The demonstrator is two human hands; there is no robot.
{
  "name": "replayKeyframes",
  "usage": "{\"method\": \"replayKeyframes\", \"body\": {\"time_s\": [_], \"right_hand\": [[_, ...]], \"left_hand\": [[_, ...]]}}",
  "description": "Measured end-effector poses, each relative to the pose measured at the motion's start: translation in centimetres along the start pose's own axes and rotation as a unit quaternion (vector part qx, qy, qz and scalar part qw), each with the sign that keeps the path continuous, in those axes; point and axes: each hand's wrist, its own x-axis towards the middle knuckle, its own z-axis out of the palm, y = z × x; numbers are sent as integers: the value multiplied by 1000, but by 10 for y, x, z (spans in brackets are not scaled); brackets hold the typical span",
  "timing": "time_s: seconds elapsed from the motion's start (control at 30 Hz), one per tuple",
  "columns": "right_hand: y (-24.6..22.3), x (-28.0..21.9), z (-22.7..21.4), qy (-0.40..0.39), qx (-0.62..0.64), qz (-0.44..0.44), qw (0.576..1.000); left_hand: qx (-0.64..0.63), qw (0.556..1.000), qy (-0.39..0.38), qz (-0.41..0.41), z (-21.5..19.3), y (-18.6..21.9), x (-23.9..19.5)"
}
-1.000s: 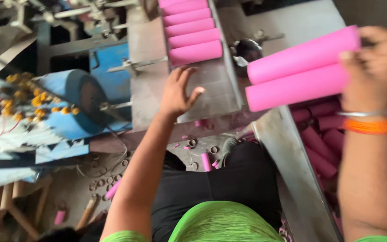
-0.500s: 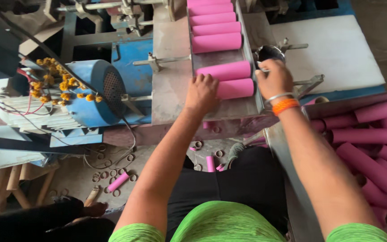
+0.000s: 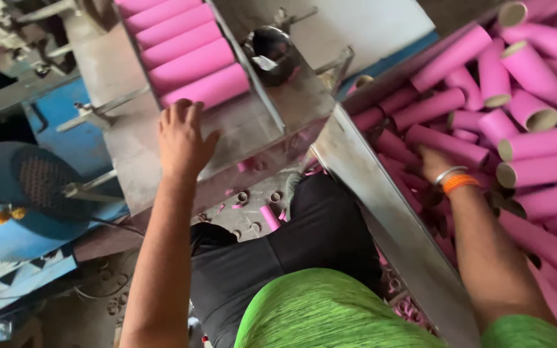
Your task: The person repeatedly picks up pink paper rolls from a large pile on the right and places them onto a conveyor belt on the left. The person handles the rolls one by one, moving them from the pile to the machine.
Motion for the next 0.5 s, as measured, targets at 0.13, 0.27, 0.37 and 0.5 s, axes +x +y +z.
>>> {"method": "replayKeyframes", "body": {"time_s": [0.13,0.27,0.37,0.5], "right_hand": [[-21,19,23,28,-158,-131,978],[-47,37,55,-54,-188,-162,967],[-45,47,79,-75,-446,-187,872],[-25,62,73,-119,-449,-118,878]], "left_hand": [[4,1000,14,11,-5,2,1],[2,1000,7,-6,-4,4,-1],[3,1000,10,-6,-3,0,-3],[2,1000,9,3,-1,-1,-1]]}}
